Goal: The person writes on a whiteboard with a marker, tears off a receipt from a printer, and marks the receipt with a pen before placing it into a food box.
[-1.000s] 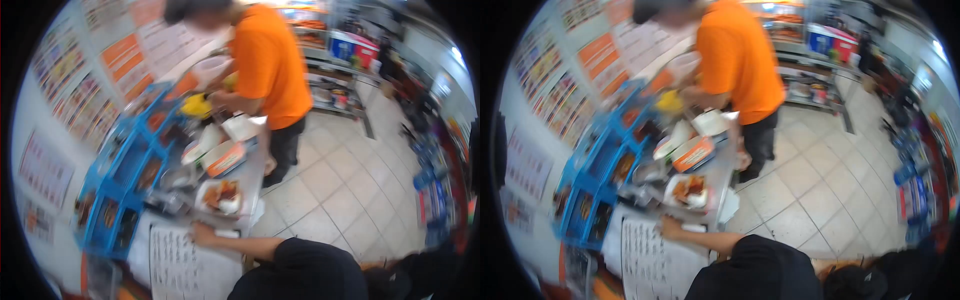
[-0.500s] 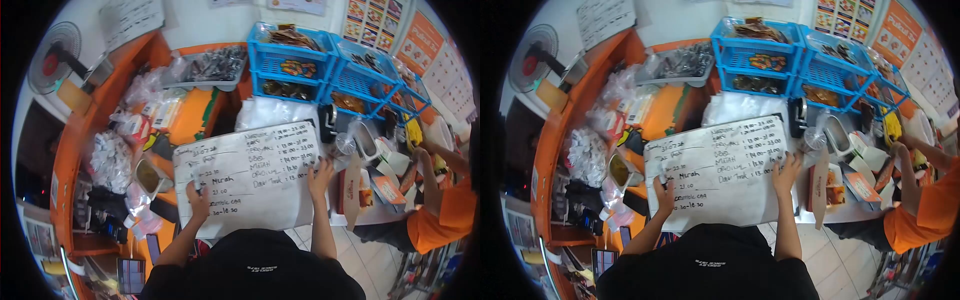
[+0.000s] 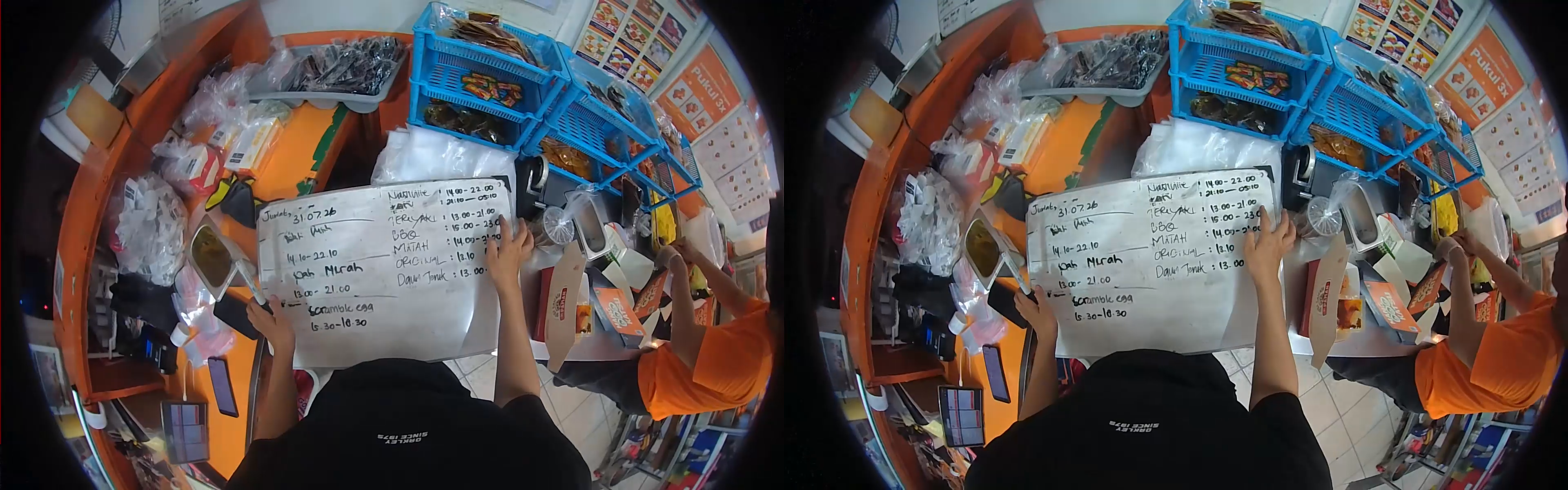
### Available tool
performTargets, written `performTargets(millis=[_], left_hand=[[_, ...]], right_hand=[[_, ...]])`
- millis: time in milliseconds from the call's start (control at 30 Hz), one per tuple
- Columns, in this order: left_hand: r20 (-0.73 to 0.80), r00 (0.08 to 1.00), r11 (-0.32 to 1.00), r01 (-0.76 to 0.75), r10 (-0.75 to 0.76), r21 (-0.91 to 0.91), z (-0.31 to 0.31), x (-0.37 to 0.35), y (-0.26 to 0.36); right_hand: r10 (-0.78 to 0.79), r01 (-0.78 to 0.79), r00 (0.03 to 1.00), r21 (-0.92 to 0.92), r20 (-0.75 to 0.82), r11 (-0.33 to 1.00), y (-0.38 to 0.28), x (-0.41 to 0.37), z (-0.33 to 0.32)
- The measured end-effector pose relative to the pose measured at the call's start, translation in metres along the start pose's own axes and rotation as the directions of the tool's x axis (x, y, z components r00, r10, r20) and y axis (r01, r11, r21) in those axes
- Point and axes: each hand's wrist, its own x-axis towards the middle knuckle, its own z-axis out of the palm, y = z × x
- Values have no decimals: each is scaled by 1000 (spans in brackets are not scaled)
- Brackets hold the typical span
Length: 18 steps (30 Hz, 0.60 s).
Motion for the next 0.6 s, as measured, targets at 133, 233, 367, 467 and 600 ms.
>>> performTargets(millis=[133, 233, 367, 467, 600], left_hand=[[140, 990, 996, -25, 13, 82, 6, -3, -10], [170, 985, 994, -36, 18, 102, 8, -4, -17], [202, 979, 997, -1, -15, 81, 7, 1, -19], [235, 971, 998, 43, -52, 45, 11, 7, -35], [285, 951, 991, 131, -119, -23, 4, 12, -26]], right_hand=[[-52, 52, 999, -18, -3, 999, 0, 13, -2], [25, -25, 1000, -58, 0, 998, 2, 22, -1], [32, -29, 998, -82, 45, 996, -1, 25, 0], [5, 1, 998, -92, 67, 996, -10, 23, 5], [-59, 62, 997, -74, 49, 995, -28, 12, 14]])
